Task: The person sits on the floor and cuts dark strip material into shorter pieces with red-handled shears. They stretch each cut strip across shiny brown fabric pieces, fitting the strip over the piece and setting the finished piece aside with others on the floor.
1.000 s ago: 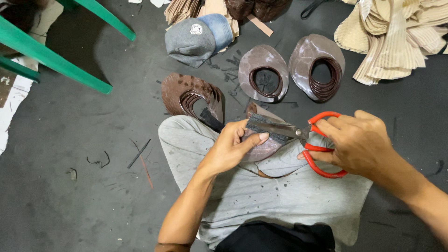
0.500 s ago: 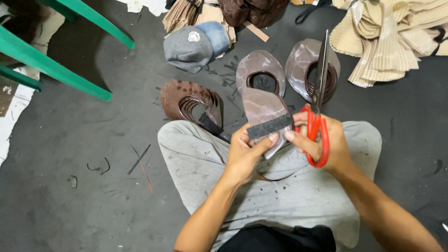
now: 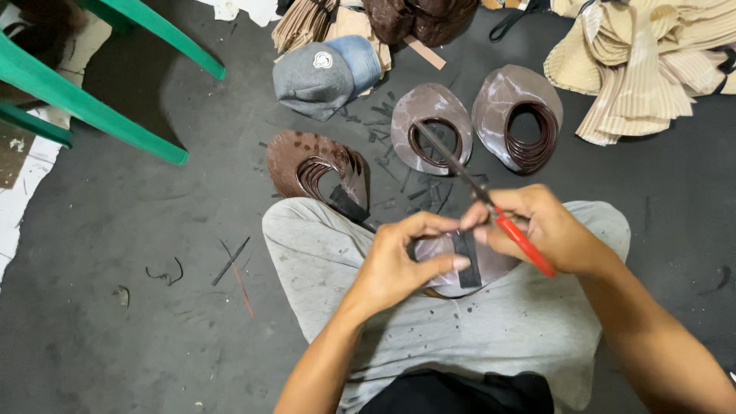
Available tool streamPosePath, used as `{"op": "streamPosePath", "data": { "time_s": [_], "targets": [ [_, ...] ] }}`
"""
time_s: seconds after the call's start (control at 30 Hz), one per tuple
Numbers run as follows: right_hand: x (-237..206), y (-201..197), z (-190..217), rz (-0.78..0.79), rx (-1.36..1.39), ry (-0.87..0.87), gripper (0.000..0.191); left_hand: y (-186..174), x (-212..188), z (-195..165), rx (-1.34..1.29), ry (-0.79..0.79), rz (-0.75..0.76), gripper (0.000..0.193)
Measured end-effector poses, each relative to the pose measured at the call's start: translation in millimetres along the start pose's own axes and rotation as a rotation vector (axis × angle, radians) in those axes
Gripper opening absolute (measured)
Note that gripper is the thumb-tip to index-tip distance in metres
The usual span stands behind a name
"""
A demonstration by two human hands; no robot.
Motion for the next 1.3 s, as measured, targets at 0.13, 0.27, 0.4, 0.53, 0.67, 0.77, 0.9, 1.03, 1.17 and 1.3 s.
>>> {"op": "streamPosePath", "data": {
  "time_s": [0.13, 0.27, 0.4, 0.53, 0.67, 0.77, 0.9, 1.03, 1.17, 1.3],
  "targets": [
    [-14.0, -30.8, 22.6, -0.329, -0.218, -0.025, 0.027, -4.4, 6.7, 42.0, -0.546, -0.190, -0.130, 0.025],
    [-23.7, -31.2, 35.0, -0.294, -0.311, -0.123, 0.027, -28.9, 3.1, 52.5, -0.629, -0.181, -0.289, 0.048],
    [-30.8, -25.6, 5.8, -0.209, -0.330, 0.073, 0.032, -42.7, 4.2, 46.2, -0.549, -0.167, -0.270, 0.048],
    [-38.3, -29.7, 1.8, -0.175, -0.586, 0.003, 0.035, -52.9, 4.9, 44.2, -0.453, -0.157, -0.304, 0.025],
    [-46.2, -35.5, -11.7, -0.063, -0.753, 0.126, 0.040, -65.1, 0.3, 31.7, -0.257, -0.060, -0.373, 0.018],
    [-48.9, -37.2, -13.5, -0.001, -0.893, 0.205, 0.056, -63.0, 1.1, 35.0, -0.351, -0.135, -0.301, 0.016],
    [-47.6, -34.4, 40.3, -0.178, -1.219, -0.228, 0.069, -58.2, 1.7, 37.7, -0.465, -0.228, -0.231, 0.013],
    [-45.0, -37.3, 52.6, -0.182, -1.435, -0.233, 0.072, -54.6, 0.3, 34.6, -0.447, -0.240, -0.180, 0.013],
    [-40.3, -34.0, 57.3, -0.131, -1.477, -0.266, 0.070, -50.5, 0.5, 34.0, -0.434, -0.259, -0.135, 0.015],
    [-36.0, -28.5, 56.9, -0.066, -1.452, -0.298, 0.067, -47.3, 2.0, 33.0, -0.400, -0.269, -0.103, 0.016]
  ]
}}
Point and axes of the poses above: each hand's wrist, its own x-axis towards the middle knuckle, its own y-axis out of the palm, z = x × y, the point moved 9 cm from there along x, towards the middle knuckle, and after that the axes turned 3 degrees about -y, right-handed, at the moved point
